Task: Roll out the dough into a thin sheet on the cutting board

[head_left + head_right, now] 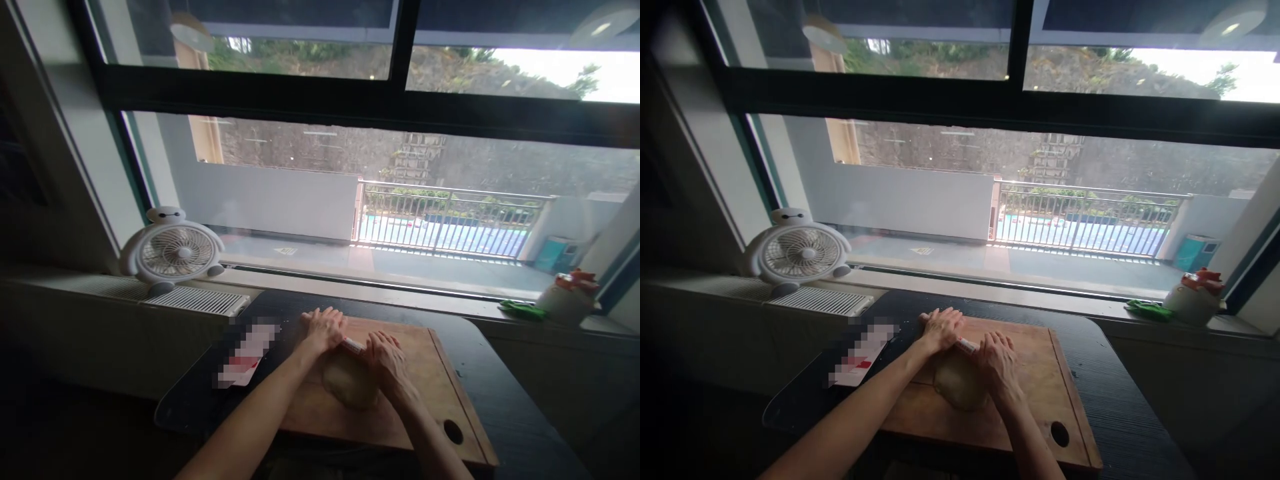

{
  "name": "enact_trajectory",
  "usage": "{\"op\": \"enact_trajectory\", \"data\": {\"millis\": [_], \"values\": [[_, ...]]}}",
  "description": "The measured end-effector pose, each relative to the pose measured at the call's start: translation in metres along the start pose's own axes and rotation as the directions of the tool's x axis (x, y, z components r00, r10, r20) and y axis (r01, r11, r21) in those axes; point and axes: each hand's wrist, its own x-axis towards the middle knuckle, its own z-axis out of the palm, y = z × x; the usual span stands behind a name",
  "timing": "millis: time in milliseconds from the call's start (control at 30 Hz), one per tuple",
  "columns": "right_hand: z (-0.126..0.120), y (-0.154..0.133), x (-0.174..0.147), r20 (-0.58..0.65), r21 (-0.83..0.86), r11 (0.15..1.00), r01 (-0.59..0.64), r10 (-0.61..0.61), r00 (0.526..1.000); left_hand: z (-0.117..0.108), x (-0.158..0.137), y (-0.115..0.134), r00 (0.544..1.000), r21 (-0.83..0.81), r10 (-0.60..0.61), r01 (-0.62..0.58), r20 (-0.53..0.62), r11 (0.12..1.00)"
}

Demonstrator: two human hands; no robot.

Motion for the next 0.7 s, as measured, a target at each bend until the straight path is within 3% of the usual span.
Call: {"op": "enact_trajectory", "data": {"millis": [100, 233, 367, 567, 700], "values": [[0.0, -0.002, -0.01, 0.003, -0.033, 0.999, 0.04, -0.04, 0.999, -0.014, -0.034, 0.0, 1.0, -0.002, 0.005, -0.005, -0.006, 1.0], [-0.003, -0.002, -0.034, 0.041, -0.043, 0.985, 0.168, -0.166, 0.985, -0.037, -0.109, 0.001, 0.995, -0.003, -0.006, 0.006, -0.1, 1.0], [0.005, -0.011, -0.016, 0.101, -0.029, 0.986, 0.163, -0.159, 0.982, -0.053, -0.166, -0.004, 0.995, 0.028, -0.018, 0.021, -0.097, 0.999], [0.041, -0.05, 0.064, 0.227, 0.002, 0.985, 0.172, -0.168, 0.959, -0.059, -0.185, -0.014, 0.986, 0.009, -0.058, 0.06, -0.158, 0.998], [0.053, -0.072, 0.088, 0.284, 0.034, 0.977, 0.212, -0.212, 0.935, -0.055, -0.188, -0.012, 0.984, -0.037, -0.073, 0.068, -0.165, 0.997]]}}
